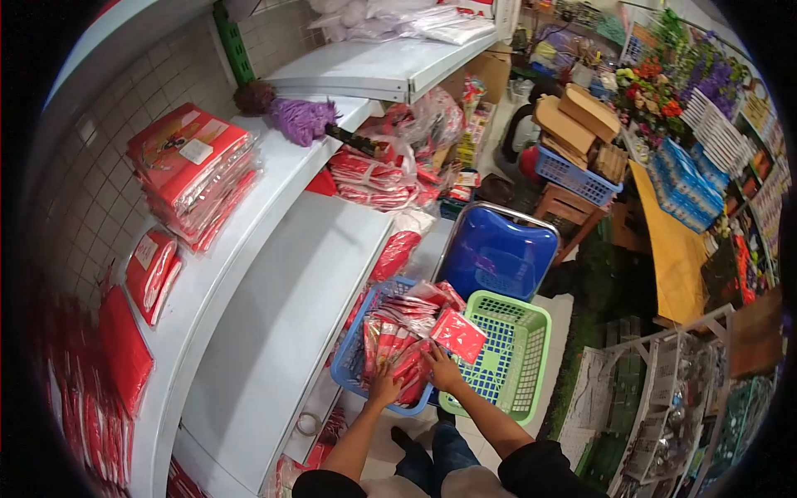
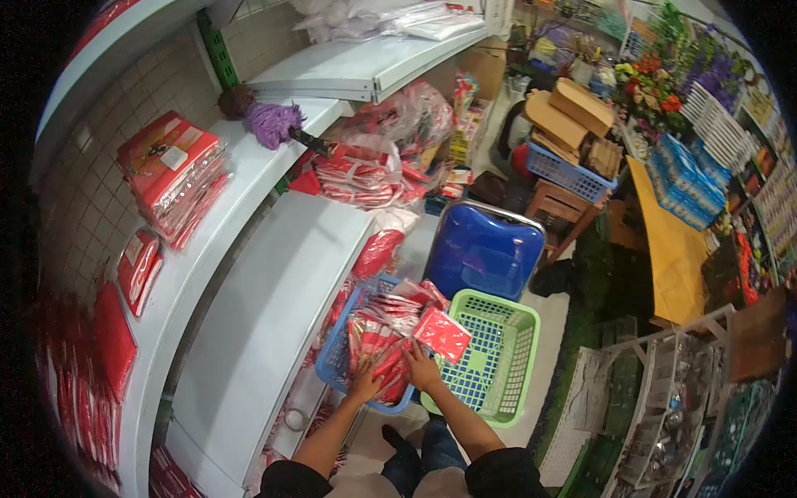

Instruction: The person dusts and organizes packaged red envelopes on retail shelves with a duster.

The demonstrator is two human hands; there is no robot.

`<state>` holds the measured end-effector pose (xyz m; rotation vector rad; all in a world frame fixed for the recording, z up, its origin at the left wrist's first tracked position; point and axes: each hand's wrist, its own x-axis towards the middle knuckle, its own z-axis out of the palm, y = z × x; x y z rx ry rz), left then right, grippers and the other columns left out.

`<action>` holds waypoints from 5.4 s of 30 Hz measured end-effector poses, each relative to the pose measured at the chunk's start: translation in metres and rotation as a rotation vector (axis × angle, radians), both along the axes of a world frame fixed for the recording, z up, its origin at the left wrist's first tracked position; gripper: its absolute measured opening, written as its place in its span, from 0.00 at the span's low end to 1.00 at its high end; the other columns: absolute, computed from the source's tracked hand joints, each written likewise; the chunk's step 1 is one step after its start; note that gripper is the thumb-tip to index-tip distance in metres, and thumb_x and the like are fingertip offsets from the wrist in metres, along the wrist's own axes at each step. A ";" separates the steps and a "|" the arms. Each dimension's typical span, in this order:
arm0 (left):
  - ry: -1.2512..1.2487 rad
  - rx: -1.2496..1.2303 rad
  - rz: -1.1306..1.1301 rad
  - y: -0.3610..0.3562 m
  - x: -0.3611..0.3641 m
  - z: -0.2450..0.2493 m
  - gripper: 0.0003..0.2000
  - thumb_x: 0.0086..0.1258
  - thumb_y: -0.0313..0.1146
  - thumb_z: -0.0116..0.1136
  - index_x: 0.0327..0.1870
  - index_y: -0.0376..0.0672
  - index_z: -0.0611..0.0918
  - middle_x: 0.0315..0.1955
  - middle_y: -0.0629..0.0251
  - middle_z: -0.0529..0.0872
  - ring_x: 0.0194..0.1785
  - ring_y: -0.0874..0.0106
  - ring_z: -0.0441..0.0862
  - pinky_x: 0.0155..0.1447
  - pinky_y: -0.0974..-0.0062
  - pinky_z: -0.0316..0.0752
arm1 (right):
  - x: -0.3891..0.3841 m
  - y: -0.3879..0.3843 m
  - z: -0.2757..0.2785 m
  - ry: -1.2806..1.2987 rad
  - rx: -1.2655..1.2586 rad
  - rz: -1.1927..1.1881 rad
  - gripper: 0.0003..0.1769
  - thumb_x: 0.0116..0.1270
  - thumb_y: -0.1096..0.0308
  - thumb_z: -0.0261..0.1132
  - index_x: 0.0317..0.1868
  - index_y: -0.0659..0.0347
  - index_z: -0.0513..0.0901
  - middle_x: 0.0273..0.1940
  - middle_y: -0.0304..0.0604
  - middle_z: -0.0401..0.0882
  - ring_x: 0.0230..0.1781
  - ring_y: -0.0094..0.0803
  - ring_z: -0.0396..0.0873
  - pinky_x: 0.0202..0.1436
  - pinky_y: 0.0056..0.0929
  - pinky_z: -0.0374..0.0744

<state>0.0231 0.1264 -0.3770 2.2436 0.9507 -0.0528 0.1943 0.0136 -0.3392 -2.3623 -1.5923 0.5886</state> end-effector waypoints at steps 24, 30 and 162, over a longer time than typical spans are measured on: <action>-0.151 -0.171 0.534 0.030 0.071 -0.071 0.13 0.49 0.34 0.67 0.37 0.45 0.82 0.30 0.67 0.85 0.38 0.69 0.81 0.43 0.70 0.74 | 0.042 0.034 -0.038 0.207 0.102 -0.007 0.25 0.57 0.55 0.61 0.55 0.51 0.73 0.63 0.49 0.62 0.61 0.46 0.64 0.54 0.55 0.67; -0.072 -0.182 0.467 0.033 0.077 -0.059 0.11 0.50 0.36 0.66 0.35 0.46 0.83 0.34 0.60 0.85 0.39 0.66 0.82 0.44 0.66 0.74 | 0.041 0.035 -0.046 0.223 0.131 -0.031 0.25 0.58 0.55 0.60 0.55 0.54 0.73 0.61 0.49 0.64 0.58 0.46 0.67 0.54 0.55 0.67; -1.803 -1.101 0.270 -0.047 0.029 0.431 0.29 0.67 0.58 0.36 0.56 0.43 0.71 0.49 0.55 0.78 0.52 0.57 0.75 0.57 0.57 0.69 | 0.016 -0.081 0.293 0.252 0.674 0.093 0.12 0.60 0.66 0.59 0.33 0.70 0.76 0.24 0.62 0.75 0.26 0.58 0.75 0.29 0.49 0.73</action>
